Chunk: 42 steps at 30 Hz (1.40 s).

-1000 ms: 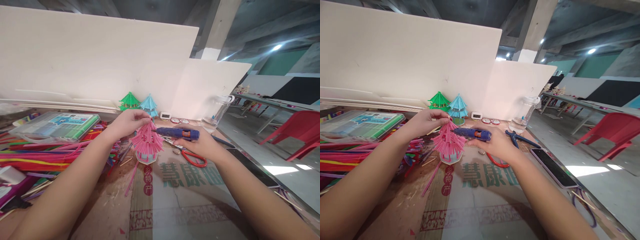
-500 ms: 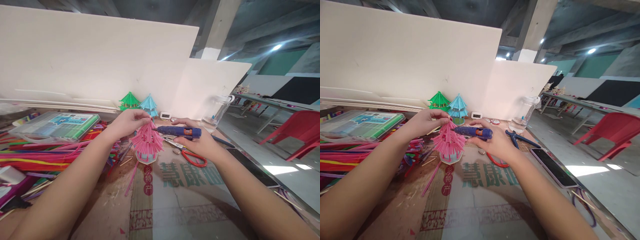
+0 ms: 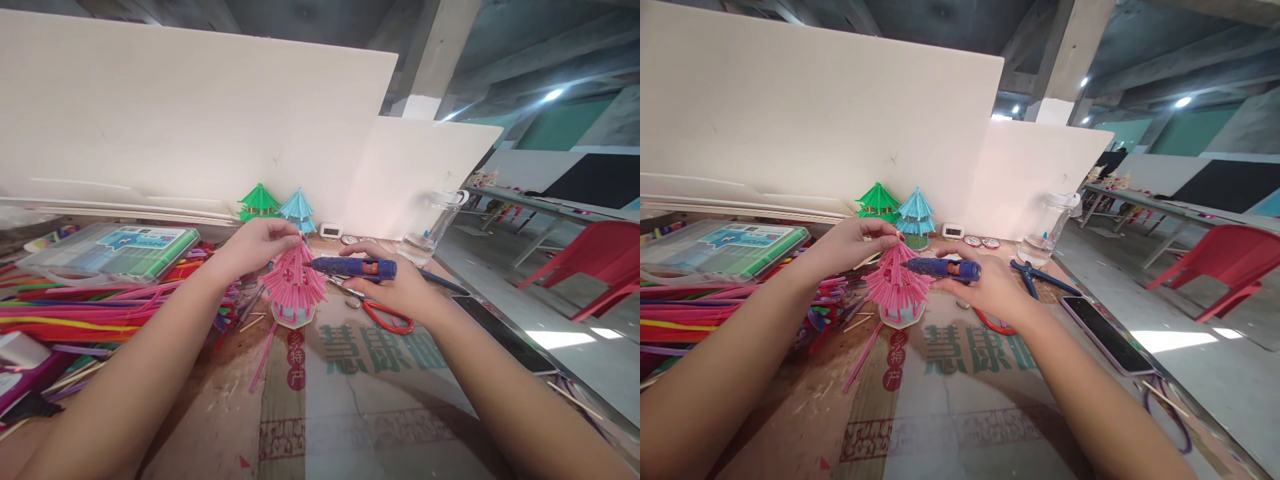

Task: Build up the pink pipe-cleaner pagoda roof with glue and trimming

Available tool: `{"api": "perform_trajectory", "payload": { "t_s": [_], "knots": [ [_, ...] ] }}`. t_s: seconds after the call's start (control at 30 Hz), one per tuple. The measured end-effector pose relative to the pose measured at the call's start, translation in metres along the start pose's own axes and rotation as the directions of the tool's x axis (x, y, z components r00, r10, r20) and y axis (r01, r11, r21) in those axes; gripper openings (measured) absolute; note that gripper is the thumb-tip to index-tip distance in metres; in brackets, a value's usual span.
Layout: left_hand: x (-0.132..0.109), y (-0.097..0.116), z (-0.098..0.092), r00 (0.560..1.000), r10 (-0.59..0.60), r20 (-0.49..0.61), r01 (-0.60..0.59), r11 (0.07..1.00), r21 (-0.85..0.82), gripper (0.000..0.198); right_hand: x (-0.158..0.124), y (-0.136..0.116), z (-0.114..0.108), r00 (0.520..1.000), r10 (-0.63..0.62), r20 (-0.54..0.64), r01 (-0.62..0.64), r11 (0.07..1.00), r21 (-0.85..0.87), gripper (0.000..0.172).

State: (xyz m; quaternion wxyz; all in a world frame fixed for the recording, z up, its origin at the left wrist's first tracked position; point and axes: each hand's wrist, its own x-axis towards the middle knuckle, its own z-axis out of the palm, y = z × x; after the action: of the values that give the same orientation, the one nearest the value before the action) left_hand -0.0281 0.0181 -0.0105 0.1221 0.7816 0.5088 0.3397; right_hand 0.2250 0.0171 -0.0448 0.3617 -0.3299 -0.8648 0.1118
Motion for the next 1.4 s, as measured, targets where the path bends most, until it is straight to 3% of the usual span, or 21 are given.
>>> {"api": "perform_trajectory", "payload": {
  "t_s": [0.53, 0.83, 1.4],
  "knots": [
    [0.0004, 0.0001, -0.0002, 1.000, -0.003, -0.001, 0.003, 1.000, 0.008, 0.034, -0.0013, 0.0000, -0.0022, 0.999, 0.006, 0.044, -0.004, 0.999, -0.041, 0.035],
    [-0.0001, 0.0017, -0.0002, 1.000, 0.003, -0.001, -0.003, 1.000, 0.022, 0.032, -0.0006, 0.0056, 0.0009, 0.999, -0.035, -0.021, 0.036, 0.998, 0.056, 0.037],
    [0.0000, 0.0021, -0.0002, 1.000, 0.011, -0.007, -0.011, 1.000, 0.019, 0.030, -0.0013, 0.0034, -0.0015, 0.998, -0.061, -0.019, 0.061, 0.998, -0.023, 0.039]
  ]
}}
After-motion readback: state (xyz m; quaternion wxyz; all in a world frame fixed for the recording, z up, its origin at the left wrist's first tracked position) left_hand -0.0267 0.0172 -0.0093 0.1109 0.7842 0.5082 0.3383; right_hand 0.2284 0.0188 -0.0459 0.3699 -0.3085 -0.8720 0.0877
